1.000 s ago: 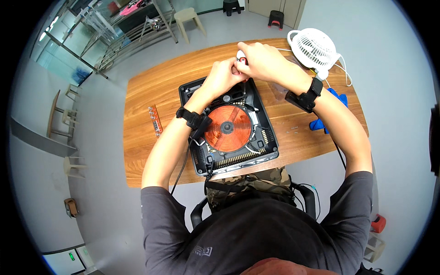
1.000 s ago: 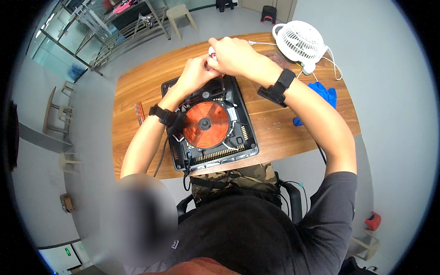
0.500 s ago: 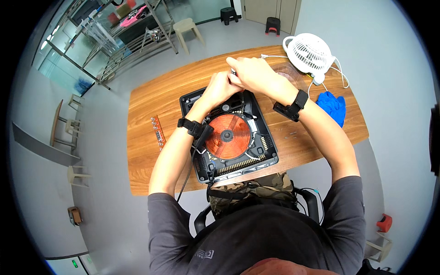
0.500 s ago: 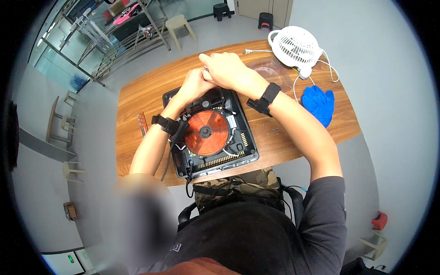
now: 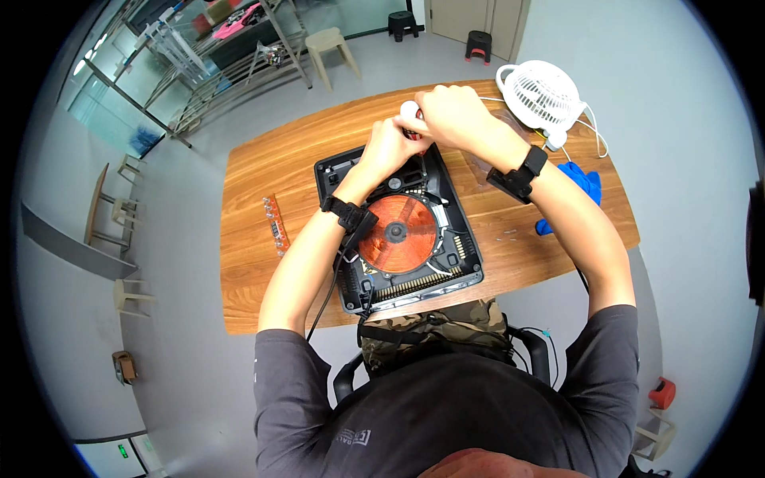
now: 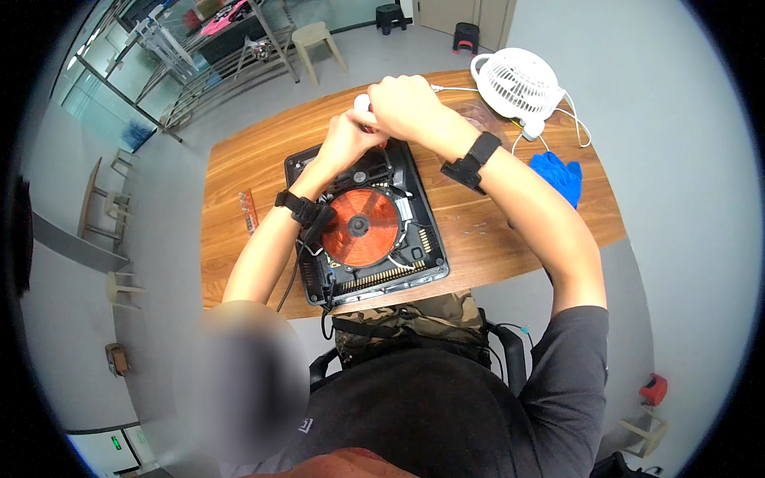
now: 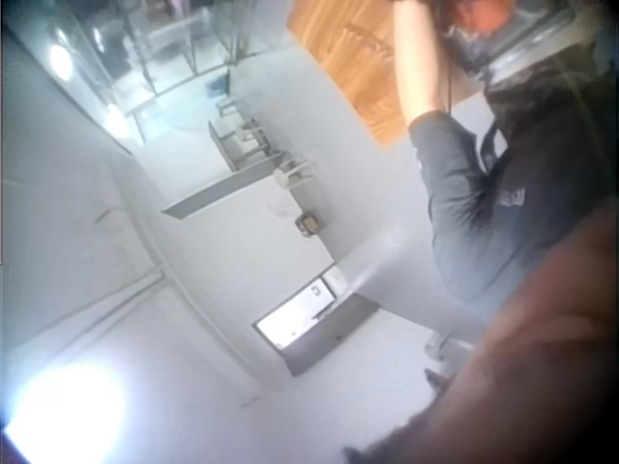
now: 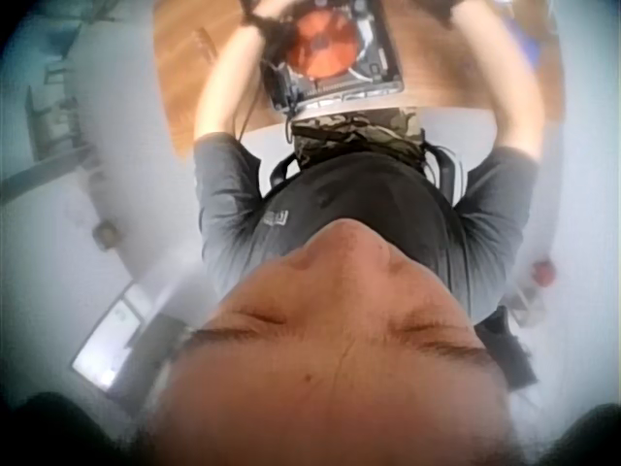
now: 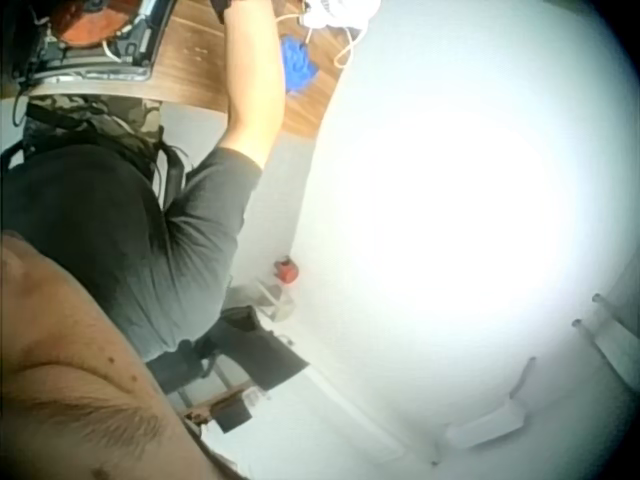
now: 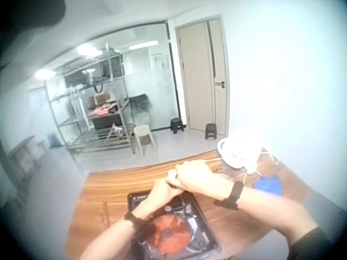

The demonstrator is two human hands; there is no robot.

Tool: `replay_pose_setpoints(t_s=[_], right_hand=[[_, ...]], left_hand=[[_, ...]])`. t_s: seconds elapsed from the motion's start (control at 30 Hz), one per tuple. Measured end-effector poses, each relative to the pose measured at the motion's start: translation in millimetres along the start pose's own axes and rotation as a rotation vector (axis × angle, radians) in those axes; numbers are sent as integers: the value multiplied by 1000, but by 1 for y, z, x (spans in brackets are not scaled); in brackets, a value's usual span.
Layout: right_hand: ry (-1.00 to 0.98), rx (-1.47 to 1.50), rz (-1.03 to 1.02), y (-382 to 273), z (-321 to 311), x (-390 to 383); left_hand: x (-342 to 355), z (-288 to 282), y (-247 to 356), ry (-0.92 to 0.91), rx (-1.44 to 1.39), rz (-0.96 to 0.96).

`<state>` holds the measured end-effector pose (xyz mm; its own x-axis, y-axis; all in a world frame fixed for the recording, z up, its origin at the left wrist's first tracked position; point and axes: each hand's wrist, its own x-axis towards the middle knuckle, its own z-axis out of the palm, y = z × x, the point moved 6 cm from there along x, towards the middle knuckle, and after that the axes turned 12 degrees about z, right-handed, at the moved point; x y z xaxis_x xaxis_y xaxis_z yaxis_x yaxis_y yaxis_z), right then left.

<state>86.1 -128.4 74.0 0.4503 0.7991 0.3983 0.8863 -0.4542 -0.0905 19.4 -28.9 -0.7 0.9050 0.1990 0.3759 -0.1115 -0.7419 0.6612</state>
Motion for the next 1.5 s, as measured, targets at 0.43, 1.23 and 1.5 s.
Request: replay_pose_setpoints(t_s=[0.43, 1.23, 1.5], right_hand=[[-48, 137, -24, -2, 11, -8], [-29, -11, -105, -12, 5, -7], [-195, 125, -8, -12, 3, -7]], left_hand=[[1, 3, 2, -80, 89, 37], [2, 3, 2, -156, -21, 12], [-3, 7, 2, -187, 185, 52]])
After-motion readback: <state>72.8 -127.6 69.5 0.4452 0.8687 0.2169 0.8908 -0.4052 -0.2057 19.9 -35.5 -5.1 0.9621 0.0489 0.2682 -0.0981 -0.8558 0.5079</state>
